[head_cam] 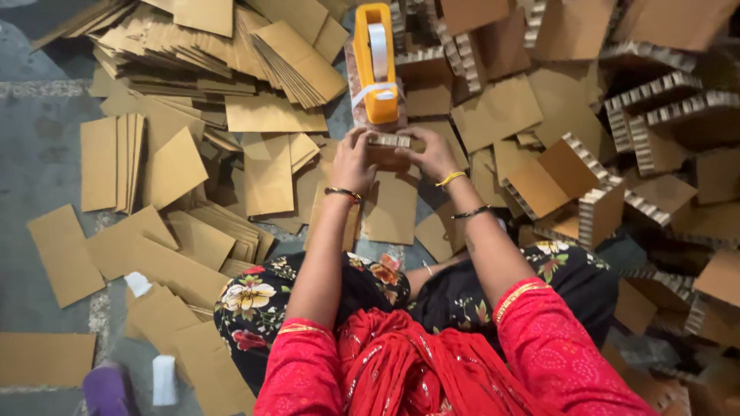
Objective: The person sits on the floor surrounded by cardboard pieces and assembles small boxes by folding the cardboard and securing the edges with a tape dispenser. The person repeatedly picks up flat cardboard pieces, folds them into box shapes, and tapes them together.
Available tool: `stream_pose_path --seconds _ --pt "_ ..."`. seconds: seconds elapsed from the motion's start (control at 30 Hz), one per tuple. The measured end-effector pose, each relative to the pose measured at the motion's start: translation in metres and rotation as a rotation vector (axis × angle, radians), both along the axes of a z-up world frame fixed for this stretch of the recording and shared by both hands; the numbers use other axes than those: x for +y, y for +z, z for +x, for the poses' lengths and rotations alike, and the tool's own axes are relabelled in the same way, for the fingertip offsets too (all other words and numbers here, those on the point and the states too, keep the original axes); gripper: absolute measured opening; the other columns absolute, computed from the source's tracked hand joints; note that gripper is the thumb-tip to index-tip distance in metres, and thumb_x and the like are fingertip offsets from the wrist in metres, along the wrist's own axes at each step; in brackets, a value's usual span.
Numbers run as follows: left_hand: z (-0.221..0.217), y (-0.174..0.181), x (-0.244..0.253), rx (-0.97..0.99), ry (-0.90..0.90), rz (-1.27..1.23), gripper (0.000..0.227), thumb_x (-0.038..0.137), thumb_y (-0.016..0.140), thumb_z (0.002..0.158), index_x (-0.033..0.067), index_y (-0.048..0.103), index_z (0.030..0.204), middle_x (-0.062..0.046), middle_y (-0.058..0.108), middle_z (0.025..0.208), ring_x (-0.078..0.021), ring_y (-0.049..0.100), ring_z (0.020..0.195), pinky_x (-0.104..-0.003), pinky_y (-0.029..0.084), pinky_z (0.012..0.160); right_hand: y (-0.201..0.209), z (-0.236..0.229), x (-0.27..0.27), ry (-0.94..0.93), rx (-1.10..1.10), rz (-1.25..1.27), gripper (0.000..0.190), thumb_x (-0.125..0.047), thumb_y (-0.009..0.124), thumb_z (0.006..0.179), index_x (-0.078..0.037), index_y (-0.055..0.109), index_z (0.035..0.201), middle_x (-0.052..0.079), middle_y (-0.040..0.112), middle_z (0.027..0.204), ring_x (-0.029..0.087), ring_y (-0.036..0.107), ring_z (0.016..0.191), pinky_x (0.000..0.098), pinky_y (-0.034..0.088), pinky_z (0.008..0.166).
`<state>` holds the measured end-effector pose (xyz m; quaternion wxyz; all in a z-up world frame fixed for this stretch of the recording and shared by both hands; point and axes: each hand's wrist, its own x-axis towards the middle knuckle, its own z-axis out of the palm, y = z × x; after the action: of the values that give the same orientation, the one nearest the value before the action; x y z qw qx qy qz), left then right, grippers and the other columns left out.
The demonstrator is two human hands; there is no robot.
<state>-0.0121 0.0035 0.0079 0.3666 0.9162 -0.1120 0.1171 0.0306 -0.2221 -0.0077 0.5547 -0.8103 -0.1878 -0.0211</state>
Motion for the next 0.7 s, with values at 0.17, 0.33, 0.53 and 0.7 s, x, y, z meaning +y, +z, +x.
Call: stream_pose_path --seconds 0.17,0.33,0.53,0.7 --pt "0.021 -0.041 -0.012 0.011 0.116 -0.024 0.061 0.001 0.065 0.072 0.0146 0.054 0.13 -0.013 0.053 0.13 -0.0404 0.051 0.117 -0.053 0.047 0.097 -0.006 0.077 0.021 -0.203 0.118 0.305 0.03 -0.029 0.068 0.103 -0.003 0.067 0.119 0.004 0.069 0.104 0.011 0.063 0.094 0.0268 0.054 0.084" --pt "0.023 -0.051 -0.026 0.088 0.197 0.054 0.055 -0.002 0.066 0.065 0.0151 0.062 0.117 -0.015 0.053 0.124 -0.0411 0.051 0.114 -0.054 0.047 0.091 0.011 0.096 0.043 -0.292 -0.06 -0.268 0.032 -0.033 0.08 0.097 -0.002 0.073 0.094 0.01 0.058 0.084 0.014 0.054 0.077 0.0288 0.046 0.067" --pt "0.027 -0.06 -0.035 0.11 0.12 -0.159 0.055 -0.009 0.062 0.074 0.005 0.058 0.127 -0.021 0.057 0.126 -0.0459 0.057 0.111 -0.052 0.05 0.092 0.01 -0.028 0.068 -0.351 0.148 0.225 0.034 -0.034 0.077 0.096 -0.004 0.068 0.083 -0.003 0.059 0.073 0.005 0.051 0.067 0.0242 0.044 0.06" --pt "0.025 -0.052 -0.042 0.023 0.142 -0.228 0.048 -0.005 0.068 0.077 0.002 0.057 0.124 -0.024 0.057 0.122 -0.048 0.057 0.109 -0.052 0.05 0.092 -0.035 -0.051 0.051 -0.416 0.387 0.254 0.037 -0.034 0.077 0.096 -0.003 0.07 0.077 -0.004 0.064 0.071 0.003 0.052 0.064 0.0222 0.042 0.056"
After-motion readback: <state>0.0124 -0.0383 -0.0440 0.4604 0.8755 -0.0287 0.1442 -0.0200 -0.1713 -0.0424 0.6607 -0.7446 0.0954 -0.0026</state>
